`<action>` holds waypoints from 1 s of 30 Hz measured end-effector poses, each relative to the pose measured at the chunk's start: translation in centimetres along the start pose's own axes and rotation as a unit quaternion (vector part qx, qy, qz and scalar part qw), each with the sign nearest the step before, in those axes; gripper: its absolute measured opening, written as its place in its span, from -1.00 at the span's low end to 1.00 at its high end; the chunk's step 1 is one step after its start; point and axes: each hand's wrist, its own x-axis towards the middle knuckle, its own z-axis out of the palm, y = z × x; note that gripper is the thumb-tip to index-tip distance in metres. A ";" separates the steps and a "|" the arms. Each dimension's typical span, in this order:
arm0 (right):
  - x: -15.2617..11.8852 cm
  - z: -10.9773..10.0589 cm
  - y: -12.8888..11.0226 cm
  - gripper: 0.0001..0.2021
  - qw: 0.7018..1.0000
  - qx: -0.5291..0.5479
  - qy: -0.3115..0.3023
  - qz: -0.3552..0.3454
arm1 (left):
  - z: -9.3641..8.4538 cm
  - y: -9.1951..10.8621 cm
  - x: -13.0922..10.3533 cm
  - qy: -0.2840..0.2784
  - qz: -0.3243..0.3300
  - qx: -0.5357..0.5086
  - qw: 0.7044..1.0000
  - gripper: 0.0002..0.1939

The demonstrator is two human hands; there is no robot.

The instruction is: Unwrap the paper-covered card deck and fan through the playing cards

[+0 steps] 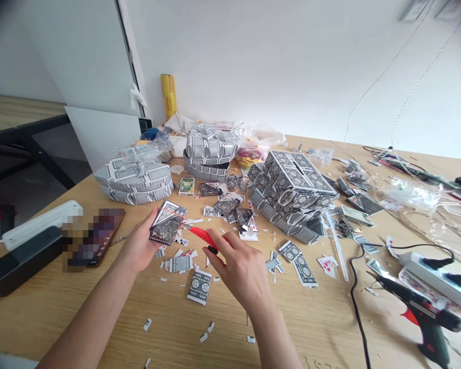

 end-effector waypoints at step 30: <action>3.4 -1.9 -4.1 -0.85 0.965 -0.167 -0.202 -0.010 | 1.5 -2.6 -1.6 -0.134 0.040 0.245 0.959 -0.57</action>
